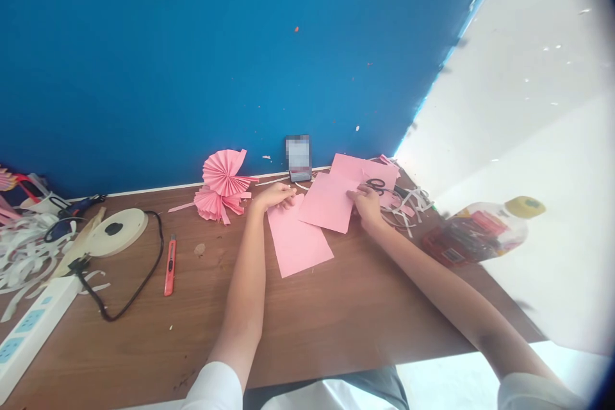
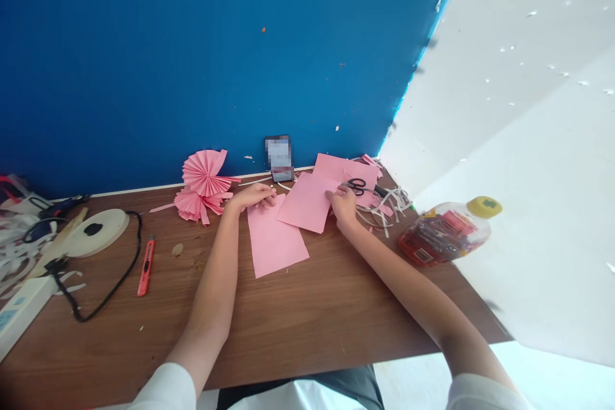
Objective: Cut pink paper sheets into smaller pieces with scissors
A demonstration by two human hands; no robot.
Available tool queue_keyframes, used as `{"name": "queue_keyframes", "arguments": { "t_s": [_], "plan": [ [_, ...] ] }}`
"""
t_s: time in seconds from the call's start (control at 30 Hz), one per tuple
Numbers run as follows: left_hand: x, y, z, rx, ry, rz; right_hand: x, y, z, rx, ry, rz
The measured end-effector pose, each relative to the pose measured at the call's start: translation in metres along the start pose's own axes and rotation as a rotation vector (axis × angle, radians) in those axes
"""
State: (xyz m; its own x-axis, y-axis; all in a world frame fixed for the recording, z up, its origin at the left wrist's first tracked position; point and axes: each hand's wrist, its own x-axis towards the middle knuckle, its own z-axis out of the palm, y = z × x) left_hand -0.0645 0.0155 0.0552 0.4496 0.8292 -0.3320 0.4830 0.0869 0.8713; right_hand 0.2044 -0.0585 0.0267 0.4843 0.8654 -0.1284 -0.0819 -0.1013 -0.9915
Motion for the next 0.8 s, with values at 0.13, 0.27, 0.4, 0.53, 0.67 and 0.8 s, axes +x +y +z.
{"name": "queue_keyframes", "arguments": {
  "t_s": [0.13,0.27,0.4,0.53,0.67,0.8],
  "plan": [
    [-0.001,0.001,-0.003,0.028,0.032,-0.008,-0.003,-0.001,0.002,0.027,-0.084,0.105],
    [-0.004,0.002,-0.003,0.081,-0.013,0.087,-0.002,0.005,0.001,-0.012,-0.132,0.062],
    [-0.003,0.000,-0.004,0.126,-0.051,0.103,-0.003,0.004,-0.003,0.002,-0.041,-0.218],
    [-0.001,-0.001,-0.004,0.147,-0.035,0.096,-0.013,-0.007,-0.004,0.035,-0.056,-0.441],
    [0.000,0.002,0.001,0.046,-0.064,0.103,-0.028,-0.021,0.000,0.123,-0.151,-0.507],
    [-0.005,0.007,0.010,-0.229,-0.044,0.229,-0.035,-0.029,0.003,0.241,-0.173,-0.475]
  ]
}}
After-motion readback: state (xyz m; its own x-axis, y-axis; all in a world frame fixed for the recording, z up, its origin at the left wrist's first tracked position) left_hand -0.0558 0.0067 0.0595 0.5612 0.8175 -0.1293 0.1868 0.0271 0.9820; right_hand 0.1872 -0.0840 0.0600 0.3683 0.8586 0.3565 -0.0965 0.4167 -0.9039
